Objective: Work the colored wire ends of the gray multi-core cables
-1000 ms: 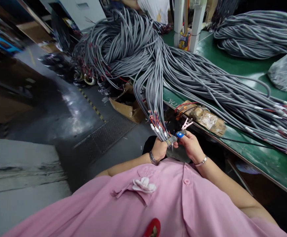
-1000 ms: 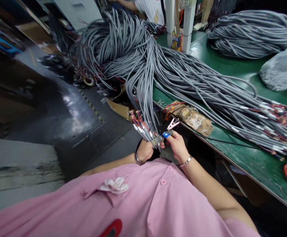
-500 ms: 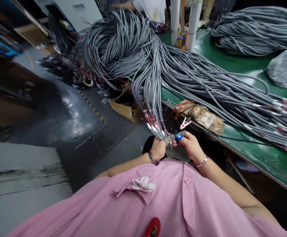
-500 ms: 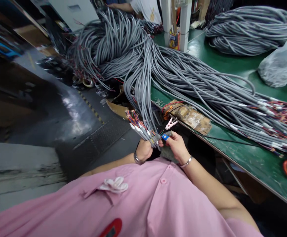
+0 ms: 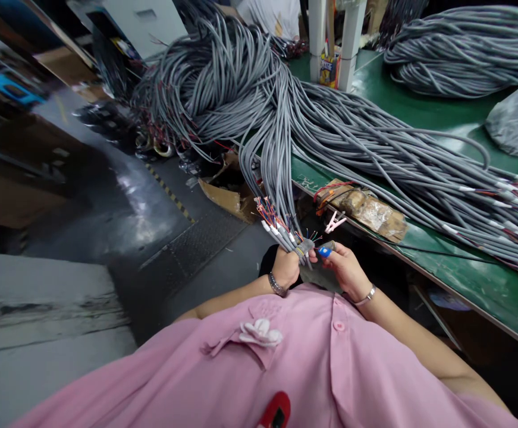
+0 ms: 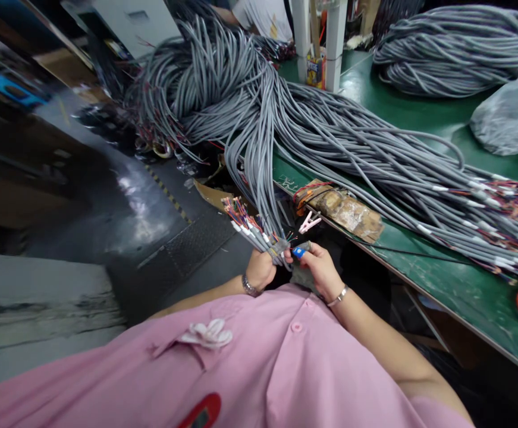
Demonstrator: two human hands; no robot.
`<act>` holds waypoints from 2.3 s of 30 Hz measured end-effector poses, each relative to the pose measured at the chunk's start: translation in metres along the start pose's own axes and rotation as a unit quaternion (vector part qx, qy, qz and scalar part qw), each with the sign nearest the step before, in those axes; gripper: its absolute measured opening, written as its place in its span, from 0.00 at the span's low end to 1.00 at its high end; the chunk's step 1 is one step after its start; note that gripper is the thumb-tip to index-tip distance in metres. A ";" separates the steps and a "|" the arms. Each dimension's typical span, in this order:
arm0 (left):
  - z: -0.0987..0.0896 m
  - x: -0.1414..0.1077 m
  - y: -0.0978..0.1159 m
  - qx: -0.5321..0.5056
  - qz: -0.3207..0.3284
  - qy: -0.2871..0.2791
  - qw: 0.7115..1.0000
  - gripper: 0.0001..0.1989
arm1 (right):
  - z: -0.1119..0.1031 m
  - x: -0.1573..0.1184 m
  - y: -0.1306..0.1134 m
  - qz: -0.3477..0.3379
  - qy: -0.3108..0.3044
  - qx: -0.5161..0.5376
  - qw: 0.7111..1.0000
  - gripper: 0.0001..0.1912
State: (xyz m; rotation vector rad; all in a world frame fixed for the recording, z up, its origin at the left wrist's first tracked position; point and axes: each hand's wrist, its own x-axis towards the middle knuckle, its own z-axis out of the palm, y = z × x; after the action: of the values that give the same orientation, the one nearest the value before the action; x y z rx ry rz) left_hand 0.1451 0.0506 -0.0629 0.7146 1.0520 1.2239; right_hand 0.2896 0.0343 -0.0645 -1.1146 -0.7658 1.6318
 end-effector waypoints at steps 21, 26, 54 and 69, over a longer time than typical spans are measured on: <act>-0.008 -0.006 -0.002 0.033 0.000 -0.057 0.998 0.14 | -0.016 0.015 -0.006 0.145 -0.073 0.085 0.983 0.11; -0.008 -0.006 -0.001 0.030 0.001 -0.040 0.999 0.14 | -0.016 0.011 -0.002 0.161 -0.080 0.134 0.974 0.11; -0.004 -0.008 -0.001 0.071 0.023 -0.029 0.997 0.16 | -0.008 0.000 -0.017 0.000 -0.023 -0.039 0.999 0.18; -0.008 -0.014 0.006 0.086 0.005 -0.075 0.993 0.16 | -0.014 0.012 -0.012 0.066 -0.050 0.044 0.996 0.19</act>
State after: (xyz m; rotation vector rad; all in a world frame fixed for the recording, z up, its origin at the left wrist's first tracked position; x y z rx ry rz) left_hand 0.1353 0.0373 -0.0571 0.9324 1.0381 1.0792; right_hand 0.3053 0.0487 -0.0628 -1.0468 -0.6889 1.8261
